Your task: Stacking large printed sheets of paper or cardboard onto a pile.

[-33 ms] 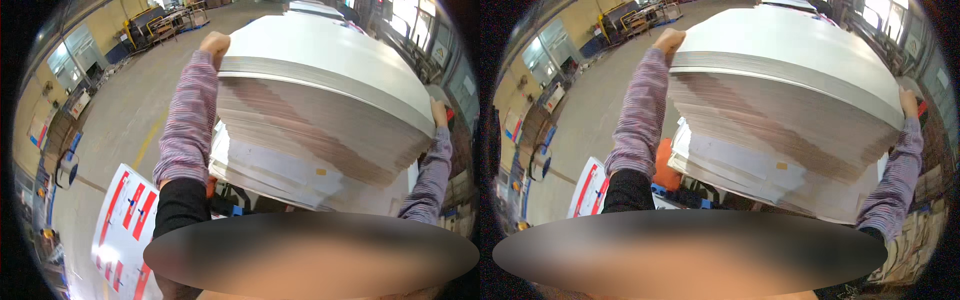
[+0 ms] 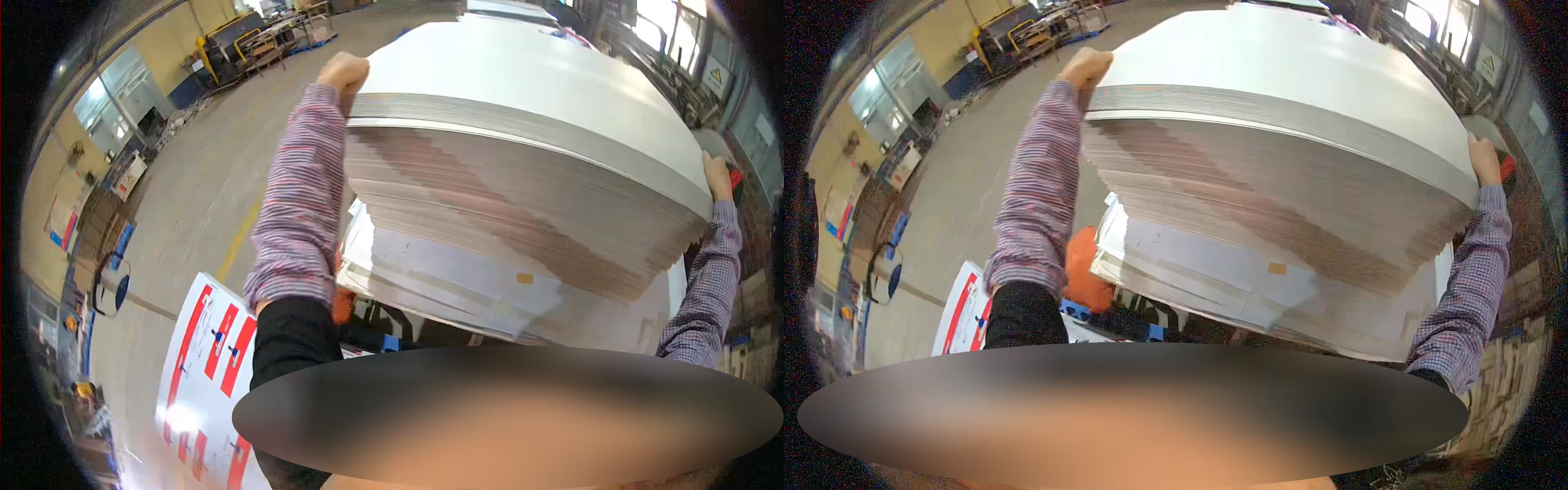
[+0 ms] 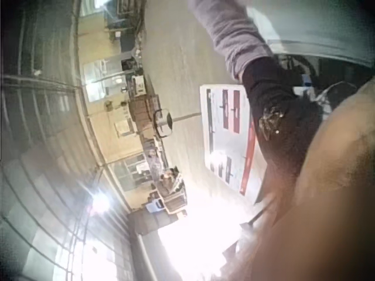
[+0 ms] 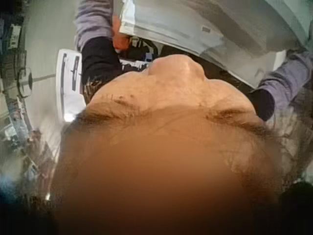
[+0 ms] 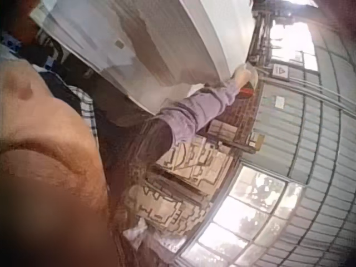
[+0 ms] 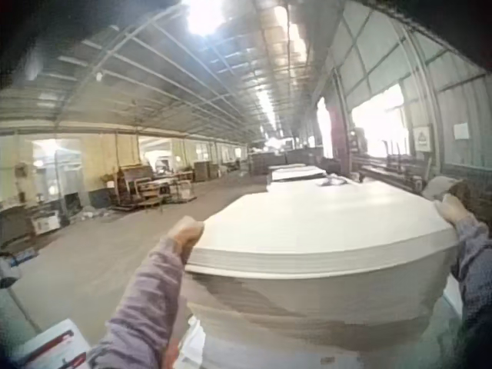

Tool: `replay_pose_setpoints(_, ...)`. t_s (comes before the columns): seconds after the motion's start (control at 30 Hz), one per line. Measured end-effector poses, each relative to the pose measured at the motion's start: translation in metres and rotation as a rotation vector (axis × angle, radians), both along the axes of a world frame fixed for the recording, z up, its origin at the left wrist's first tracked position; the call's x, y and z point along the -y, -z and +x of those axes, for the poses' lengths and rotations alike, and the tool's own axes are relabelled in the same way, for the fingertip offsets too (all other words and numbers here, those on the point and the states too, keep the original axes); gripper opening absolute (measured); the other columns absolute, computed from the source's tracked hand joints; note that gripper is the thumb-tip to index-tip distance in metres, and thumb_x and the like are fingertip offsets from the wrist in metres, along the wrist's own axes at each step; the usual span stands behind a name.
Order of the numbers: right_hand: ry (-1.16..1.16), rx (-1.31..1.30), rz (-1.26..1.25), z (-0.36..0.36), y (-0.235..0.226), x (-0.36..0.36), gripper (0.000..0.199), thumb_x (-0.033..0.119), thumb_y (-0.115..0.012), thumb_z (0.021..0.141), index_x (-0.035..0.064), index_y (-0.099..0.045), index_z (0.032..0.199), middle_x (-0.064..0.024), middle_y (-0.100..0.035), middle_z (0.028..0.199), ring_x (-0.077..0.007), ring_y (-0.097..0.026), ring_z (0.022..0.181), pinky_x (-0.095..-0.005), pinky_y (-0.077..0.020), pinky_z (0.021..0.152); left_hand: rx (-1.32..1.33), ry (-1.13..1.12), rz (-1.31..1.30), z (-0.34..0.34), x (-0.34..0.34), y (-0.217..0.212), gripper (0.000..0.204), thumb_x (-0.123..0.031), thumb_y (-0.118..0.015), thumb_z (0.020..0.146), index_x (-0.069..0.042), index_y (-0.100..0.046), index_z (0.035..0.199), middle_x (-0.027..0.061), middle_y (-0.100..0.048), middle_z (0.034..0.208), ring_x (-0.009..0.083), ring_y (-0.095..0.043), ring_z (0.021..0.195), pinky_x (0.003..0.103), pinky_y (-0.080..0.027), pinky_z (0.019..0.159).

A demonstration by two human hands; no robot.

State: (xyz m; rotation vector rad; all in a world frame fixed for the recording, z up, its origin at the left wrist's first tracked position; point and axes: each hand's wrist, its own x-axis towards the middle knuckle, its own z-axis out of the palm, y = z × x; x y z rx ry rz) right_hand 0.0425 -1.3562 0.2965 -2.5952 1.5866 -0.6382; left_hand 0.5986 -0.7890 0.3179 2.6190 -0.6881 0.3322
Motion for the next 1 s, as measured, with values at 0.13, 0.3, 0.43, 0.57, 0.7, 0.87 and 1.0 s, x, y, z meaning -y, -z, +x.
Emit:
replay_pose_setpoints(0.13,0.174,-0.048,-0.249,0.012,-0.01,-0.131,0.065,0.054,-0.04,0.09,-0.0069,-0.063,0.097,-0.0277,-0.062,0.103,-0.0426,-0.057,0.099,-0.0465,-0.0431,0.085,0.404,-0.066,0.018,-0.017,-0.014,0.014,0.047,-0.044,-0.052,0.083,-0.001,-0.071,0.08,0.0191,-0.068,0.092,0.0353,-0.064,0.09,0.038,-0.049,0.074)
replay_pose_setpoints(0.3,-0.062,0.286,0.032,-0.074,0.003,-0.141,0.064,0.058,-0.034,0.092,0.0055,-0.061,0.116,-0.0193,-0.059,0.104,-0.0322,-0.057,0.097,-0.0378,-0.0414,0.085,0.254,0.051,-0.451,-0.06,-0.041,0.054,0.05,-0.047,-0.051,0.086,-0.001,-0.07,0.081,0.0198,-0.067,0.087,0.0319,-0.065,0.088,0.038,-0.048,0.077)
replay_pose_setpoints(0.43,-0.072,0.677,-0.31,-0.052,0.046,-0.167,0.073,0.064,-0.03,0.092,0.0018,-0.066,0.103,-0.0185,-0.061,0.089,-0.0307,-0.058,0.09,-0.0371,-0.0401,0.083,0.256,0.09,-0.838,-0.074,-0.041,0.065,0.049,-0.043,-0.052,0.085,0.002,-0.065,0.07,0.0189,-0.064,0.072,0.0286,-0.06,0.072,0.039,-0.044,0.068)
replay_pose_setpoints(0.57,0.131,0.59,-0.228,-0.036,0.031,-0.18,0.088,0.073,-0.026,0.086,-0.0029,-0.068,0.101,-0.0179,-0.066,0.099,-0.0316,-0.06,0.095,-0.037,-0.0405,0.086,0.217,-0.039,-0.971,-0.082,-0.025,0.069,0.048,-0.038,-0.05,0.086,0.002,-0.054,0.059,0.0161,-0.056,0.06,0.0254,-0.048,0.058,0.041,-0.037,0.059)
replay_pose_setpoints(0.7,0.319,0.591,-0.314,-0.02,0.028,-0.185,0.087,0.071,-0.018,0.087,-0.0008,-0.067,0.08,-0.0175,-0.065,0.079,-0.0369,-0.059,0.077,-0.0429,-0.042,0.071,0.315,-0.199,-1.017,-0.083,-0.012,0.067,0.046,-0.035,-0.05,0.086,0.002,-0.052,0.059,0.0153,-0.054,0.06,0.0225,-0.048,0.058,0.04,-0.037,0.058)
replay_pose_setpoints(0.87,0.317,0.666,-0.428,-0.014,0.037,-0.185,0.086,0.071,-0.018,0.087,0.0016,-0.068,0.086,-0.0193,-0.066,0.089,-0.0375,-0.06,0.086,-0.0442,-0.0437,0.076,0.486,0.035,-1.26,-0.072,-0.022,0.08,0.042,-0.033,-0.05,0.087,0.004,-0.059,0.07,0.0151,-0.057,0.066,0.0246,-0.051,0.061,0.039,-0.04,0.061)
replay_pose_setpoints(1.0,0.193,0.762,-0.347,-0.015,0.041,-0.188,0.087,0.072,-0.016,0.086,0.0035,-0.069,0.099,-0.0213,-0.066,0.098,-0.0383,-0.059,0.097,-0.0443,-0.0439,0.083,0.424,0.021,-1.242,-0.07,-0.033,0.085,0.044,-0.035,-0.047,0.089,0.004,-0.065,0.077,0.0172,-0.063,0.073,0.0276,-0.056,0.067,0.038,-0.042,0.066)
